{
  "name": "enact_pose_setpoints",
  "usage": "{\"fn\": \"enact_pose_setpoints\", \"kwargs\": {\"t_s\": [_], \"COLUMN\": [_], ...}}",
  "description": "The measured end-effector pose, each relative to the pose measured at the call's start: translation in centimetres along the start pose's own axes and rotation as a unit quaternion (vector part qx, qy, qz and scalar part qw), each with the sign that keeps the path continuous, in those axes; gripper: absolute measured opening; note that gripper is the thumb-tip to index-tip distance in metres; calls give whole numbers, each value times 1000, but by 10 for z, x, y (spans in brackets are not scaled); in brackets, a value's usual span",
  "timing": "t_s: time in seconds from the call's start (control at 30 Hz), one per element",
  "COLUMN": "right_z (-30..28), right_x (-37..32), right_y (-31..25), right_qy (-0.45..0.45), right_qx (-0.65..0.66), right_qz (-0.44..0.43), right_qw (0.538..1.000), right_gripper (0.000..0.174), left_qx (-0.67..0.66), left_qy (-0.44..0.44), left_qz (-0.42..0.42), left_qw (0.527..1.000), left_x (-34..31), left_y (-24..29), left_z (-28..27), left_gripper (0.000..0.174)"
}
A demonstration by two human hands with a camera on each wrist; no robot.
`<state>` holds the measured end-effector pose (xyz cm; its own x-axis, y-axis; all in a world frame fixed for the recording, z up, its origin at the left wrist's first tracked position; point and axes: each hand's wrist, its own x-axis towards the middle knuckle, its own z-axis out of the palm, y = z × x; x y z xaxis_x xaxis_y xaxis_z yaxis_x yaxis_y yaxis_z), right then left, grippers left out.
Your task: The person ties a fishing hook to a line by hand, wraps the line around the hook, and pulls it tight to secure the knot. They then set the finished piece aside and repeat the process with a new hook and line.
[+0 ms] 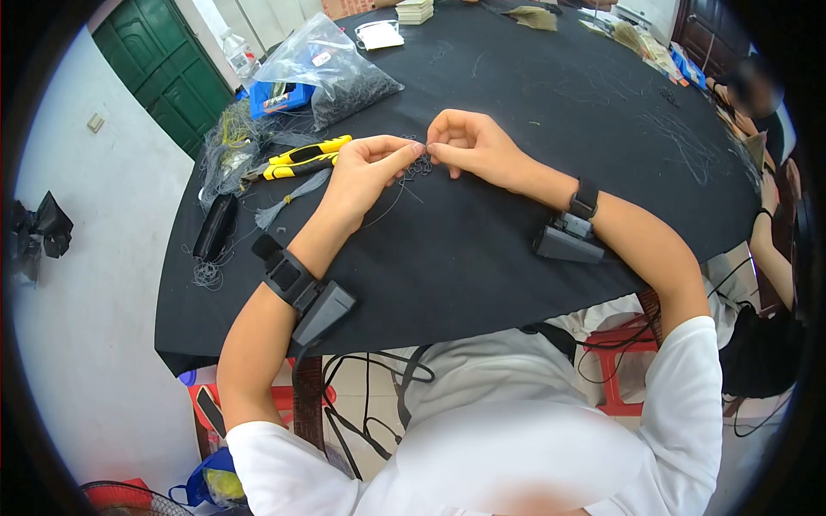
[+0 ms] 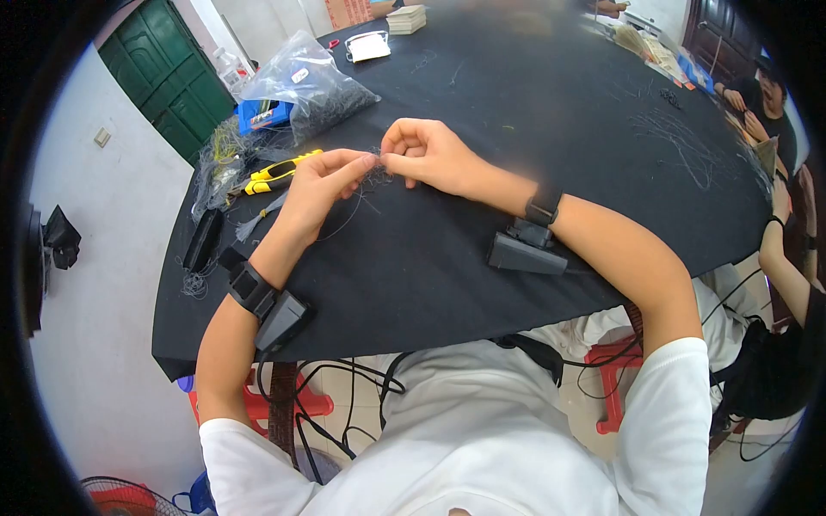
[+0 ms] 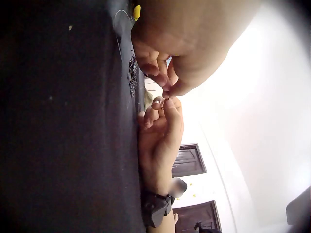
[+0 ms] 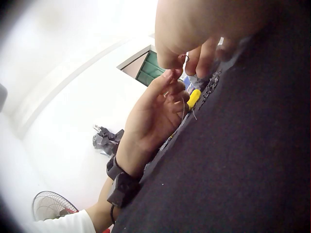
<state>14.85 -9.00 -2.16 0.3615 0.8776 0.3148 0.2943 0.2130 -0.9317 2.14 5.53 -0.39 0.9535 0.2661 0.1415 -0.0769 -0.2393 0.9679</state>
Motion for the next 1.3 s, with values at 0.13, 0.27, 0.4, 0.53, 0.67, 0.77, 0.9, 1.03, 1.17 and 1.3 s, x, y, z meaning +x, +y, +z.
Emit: {"fn": "enact_pose_setpoints", "kwargs": {"t_s": [0.13,0.27,0.4,0.53,0.67,0.77,0.9,1.03,1.17,1.3], "right_z": [0,2,3,3,3,4,3,5,7,14], "right_x": [0,-1,-3,-2,-2,-3,-3,-2,-2,-3], "right_y": [-1,-7,-11,-10,-10,-12,-9,-10,-8,-6], "right_qy": [2,12,24,21,15,10,1,-5,-30,-48], "right_qx": [8,17,35,39,42,45,34,28,9,35], "right_qz": [2,3,4,6,12,16,19,21,-18,-26], "right_qw": [1000,1000,999,999,999,999,999,999,999,998], "right_gripper": [12,14,14,14,14,14,15,16,26,29], "left_qx": [9,8,8,-1,-9,-12,-10,3,3,-95], "left_qy": [4,22,27,27,23,20,26,27,22,-8], "left_qz": [14,23,34,39,36,37,33,82,175,143], "left_qw": [1000,999,999,999,999,999,999,996,984,985], "left_x": [-1,0,1,2,0,-1,-1,1,0,-6], "left_y": [0,0,-1,-2,1,4,5,4,6,10], "left_z": [0,0,-2,-3,-1,-1,0,0,7,18], "left_gripper": [21,20,19,16,16,16,15,14,14,14]}}
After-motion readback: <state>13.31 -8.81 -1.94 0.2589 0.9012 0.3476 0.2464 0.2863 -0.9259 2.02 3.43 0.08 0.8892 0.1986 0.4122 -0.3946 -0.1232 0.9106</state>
